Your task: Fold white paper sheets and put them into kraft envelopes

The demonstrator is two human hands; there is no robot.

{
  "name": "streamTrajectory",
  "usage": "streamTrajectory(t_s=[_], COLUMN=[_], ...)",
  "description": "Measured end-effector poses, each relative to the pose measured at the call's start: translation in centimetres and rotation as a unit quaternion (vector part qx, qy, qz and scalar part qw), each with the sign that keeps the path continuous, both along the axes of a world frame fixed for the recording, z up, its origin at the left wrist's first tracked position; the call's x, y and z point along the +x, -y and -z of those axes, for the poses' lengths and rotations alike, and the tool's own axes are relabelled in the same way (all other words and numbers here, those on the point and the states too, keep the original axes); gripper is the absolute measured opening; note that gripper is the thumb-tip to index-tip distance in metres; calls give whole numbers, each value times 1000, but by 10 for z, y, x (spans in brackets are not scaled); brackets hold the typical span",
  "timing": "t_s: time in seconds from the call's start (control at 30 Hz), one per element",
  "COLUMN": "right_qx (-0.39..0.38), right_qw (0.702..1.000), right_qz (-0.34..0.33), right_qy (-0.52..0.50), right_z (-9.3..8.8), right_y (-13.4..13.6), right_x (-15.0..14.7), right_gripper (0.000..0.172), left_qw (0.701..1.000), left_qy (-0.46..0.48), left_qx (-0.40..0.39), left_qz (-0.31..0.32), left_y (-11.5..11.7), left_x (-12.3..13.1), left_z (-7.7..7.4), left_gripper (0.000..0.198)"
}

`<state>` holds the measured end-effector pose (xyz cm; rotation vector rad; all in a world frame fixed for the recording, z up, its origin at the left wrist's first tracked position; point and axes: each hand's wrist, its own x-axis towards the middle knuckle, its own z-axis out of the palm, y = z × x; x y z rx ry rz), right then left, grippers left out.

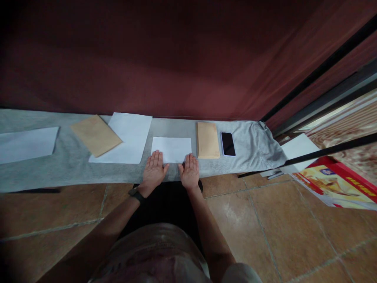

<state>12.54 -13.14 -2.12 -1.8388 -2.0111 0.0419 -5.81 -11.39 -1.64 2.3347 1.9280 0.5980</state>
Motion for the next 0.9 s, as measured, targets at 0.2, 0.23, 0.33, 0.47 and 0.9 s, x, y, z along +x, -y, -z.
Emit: streamTrajectory(t_s=[0.2, 0.23, 0.33, 0.47, 0.9], right_qx=[-2, -2, -8, -23, -76], right_qw=[1000, 999, 1000, 998, 993], right_qz=[24, 25, -5, -59, -89], right_qy=[-19, -24, -28, -32, -18], right_z=[-7, -9, -14, -19, -22], right_y=[-4, -6, -11, -16, -41], right_x=[-3, -5, -14, -29, -36], right_gripper=[61, 61, 60, 56, 53], left_qw=[1000, 1000, 1000, 1000, 992], left_qy=[-9, -10, -17, -26, -56], left_qx=[-1, -1, -4, -10, -66], left_qz=[-5, -4, -1, 8, 95], left_y=[-1, -1, -1, -1, -23], left_x=[2, 2, 2, 2, 17], left_z=[2, 2, 1, -3, -6], left_gripper=[73, 73, 73, 70, 59])
